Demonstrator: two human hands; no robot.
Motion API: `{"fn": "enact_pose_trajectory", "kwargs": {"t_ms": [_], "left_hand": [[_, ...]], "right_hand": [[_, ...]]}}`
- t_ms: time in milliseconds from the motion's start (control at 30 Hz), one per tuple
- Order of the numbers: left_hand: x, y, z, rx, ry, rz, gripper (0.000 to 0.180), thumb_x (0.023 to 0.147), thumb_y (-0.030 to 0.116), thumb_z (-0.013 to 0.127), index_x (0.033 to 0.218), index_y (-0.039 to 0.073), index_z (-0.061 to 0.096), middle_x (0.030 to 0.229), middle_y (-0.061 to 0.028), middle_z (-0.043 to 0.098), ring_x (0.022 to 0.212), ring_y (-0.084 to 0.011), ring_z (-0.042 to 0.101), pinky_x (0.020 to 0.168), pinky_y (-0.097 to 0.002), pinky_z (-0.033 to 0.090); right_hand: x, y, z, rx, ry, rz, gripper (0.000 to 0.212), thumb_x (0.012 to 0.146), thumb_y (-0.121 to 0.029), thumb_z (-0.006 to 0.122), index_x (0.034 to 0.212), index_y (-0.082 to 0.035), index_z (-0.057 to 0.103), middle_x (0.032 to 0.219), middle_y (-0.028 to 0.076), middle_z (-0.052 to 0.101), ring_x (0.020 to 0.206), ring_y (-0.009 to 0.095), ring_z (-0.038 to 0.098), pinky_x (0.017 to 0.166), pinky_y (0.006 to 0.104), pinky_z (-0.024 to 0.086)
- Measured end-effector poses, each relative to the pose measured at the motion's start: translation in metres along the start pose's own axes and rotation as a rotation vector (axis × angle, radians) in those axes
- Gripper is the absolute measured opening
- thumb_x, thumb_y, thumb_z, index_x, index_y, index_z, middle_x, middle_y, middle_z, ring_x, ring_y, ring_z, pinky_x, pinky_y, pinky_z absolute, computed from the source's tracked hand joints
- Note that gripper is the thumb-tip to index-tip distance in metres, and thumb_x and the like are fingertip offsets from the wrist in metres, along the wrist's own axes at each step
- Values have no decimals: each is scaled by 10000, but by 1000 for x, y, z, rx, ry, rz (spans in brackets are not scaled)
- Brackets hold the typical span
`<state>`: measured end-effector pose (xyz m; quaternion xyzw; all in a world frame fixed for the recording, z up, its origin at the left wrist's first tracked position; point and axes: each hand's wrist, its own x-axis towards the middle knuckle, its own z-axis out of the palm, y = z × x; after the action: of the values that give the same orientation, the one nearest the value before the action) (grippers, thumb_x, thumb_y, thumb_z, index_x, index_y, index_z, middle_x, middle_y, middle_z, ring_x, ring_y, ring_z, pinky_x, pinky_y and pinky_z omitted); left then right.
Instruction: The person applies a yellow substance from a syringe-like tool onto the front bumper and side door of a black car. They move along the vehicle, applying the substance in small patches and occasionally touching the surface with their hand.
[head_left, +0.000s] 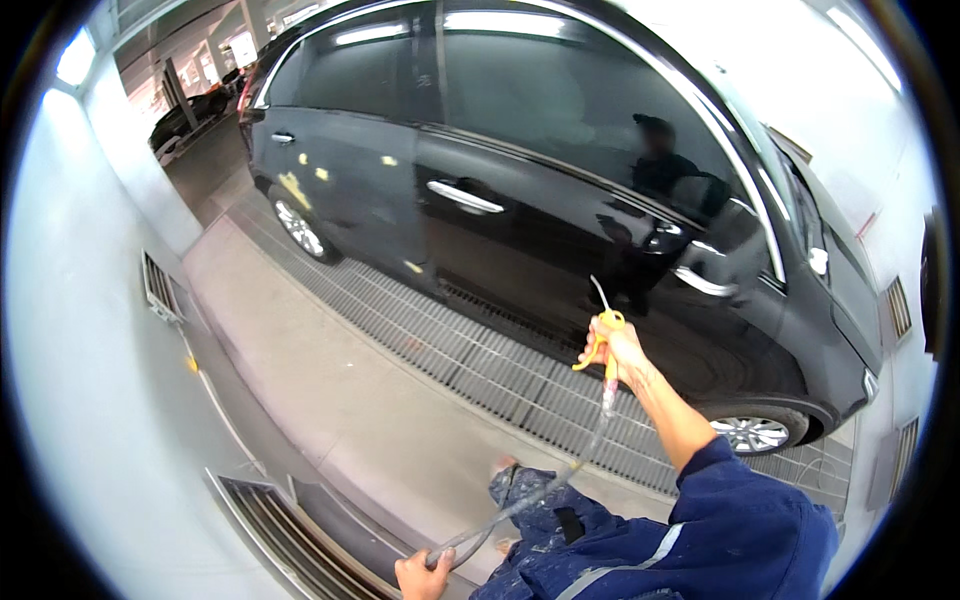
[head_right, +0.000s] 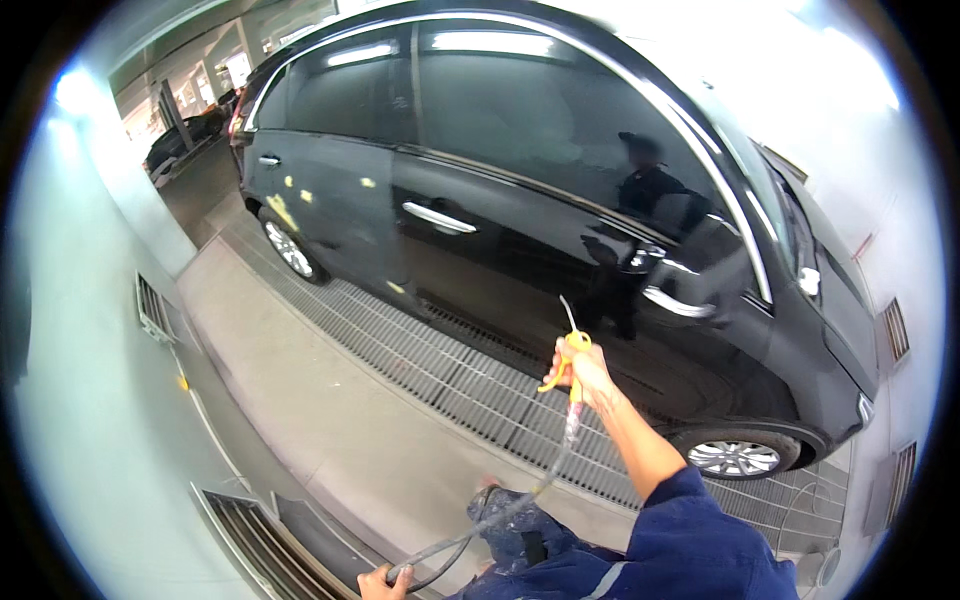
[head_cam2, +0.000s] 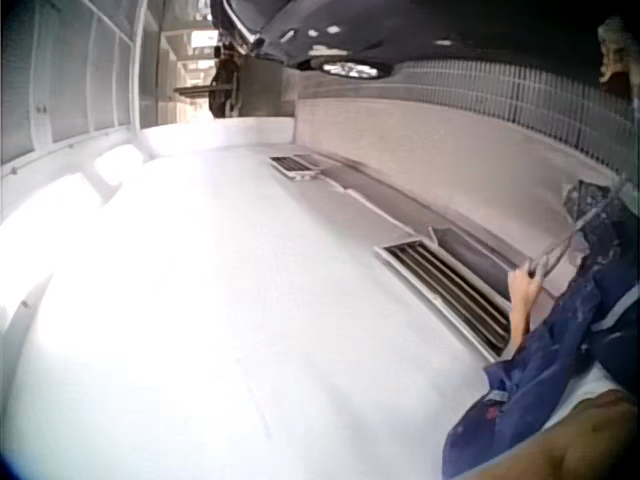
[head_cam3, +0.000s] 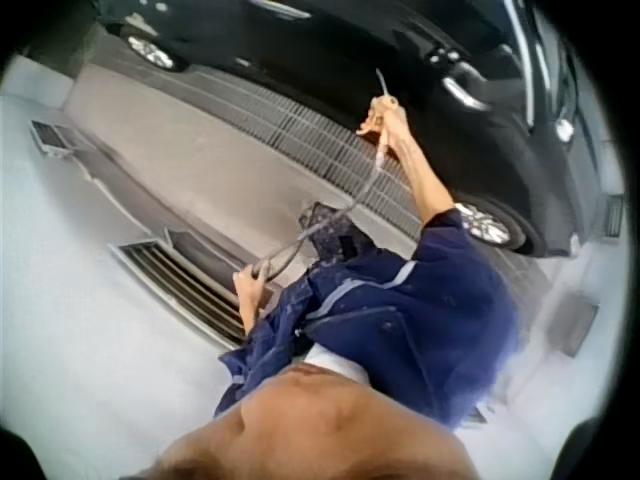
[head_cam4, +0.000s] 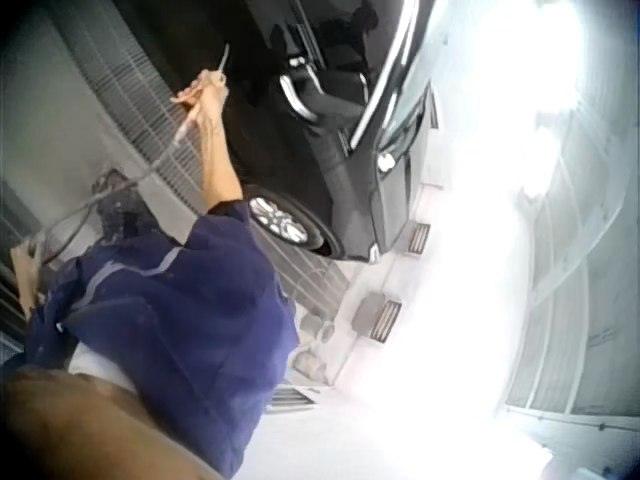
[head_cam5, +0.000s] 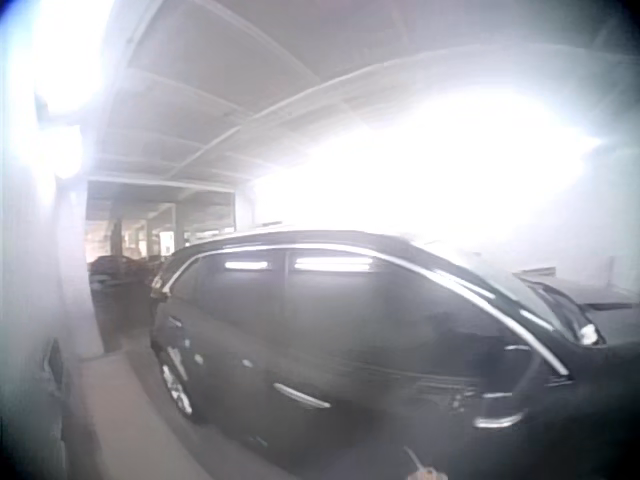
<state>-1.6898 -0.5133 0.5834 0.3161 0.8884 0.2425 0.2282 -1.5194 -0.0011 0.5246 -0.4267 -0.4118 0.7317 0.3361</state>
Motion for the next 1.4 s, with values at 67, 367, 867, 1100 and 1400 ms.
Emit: {"fn": "enact_pose_trajectory", "kwargs": {"t_ms": [67,367,867,1100,1400], "left_hand": [[45,-35,-12,-108,14,-33,500,946,491,743,875,-4,744,804,-256,712,746,-470,669,707,-531,511],[305,-105,-108,-68,-50,-183,638,962,608,675,1002,-23,768,783,-342,667,845,-549,637,818,-626,481],[750,-250,-212,-208,-328,554,505,923,495,768,825,-1,766,634,-238,656,617,-430,684,614,-485,528],[898,-315,-334,-92,-429,738,436,919,484,789,916,49,786,714,-224,696,700,-406,718,672,-466,567],[1009,-247,-543,-170,-557,774,378,981,384,718,1065,18,759,661,-199,673,611,-407,678,612,-494,526]], "right_hand": [[59,5,83,-23,-23,-12,180,1041,-171,682,953,-28,617,734,68,628,544,183,626,530,389,617],[310,39,359,-284,169,-85,246,1024,-146,680,831,-7,618,663,66,608,489,166,607,433,367,567],[436,-69,538,-143,604,-350,227,1008,-148,658,846,4,607,652,62,588,446,171,580,407,360,543],[480,-69,671,-65,697,-344,97,988,-87,646,936,-5,646,679,41,579,493,152,569,433,380,561],[545,-103,776,15,644,-343,48,960,-39,603,922,-17,623,683,61,561,482,182,563,438,411,568]]}}
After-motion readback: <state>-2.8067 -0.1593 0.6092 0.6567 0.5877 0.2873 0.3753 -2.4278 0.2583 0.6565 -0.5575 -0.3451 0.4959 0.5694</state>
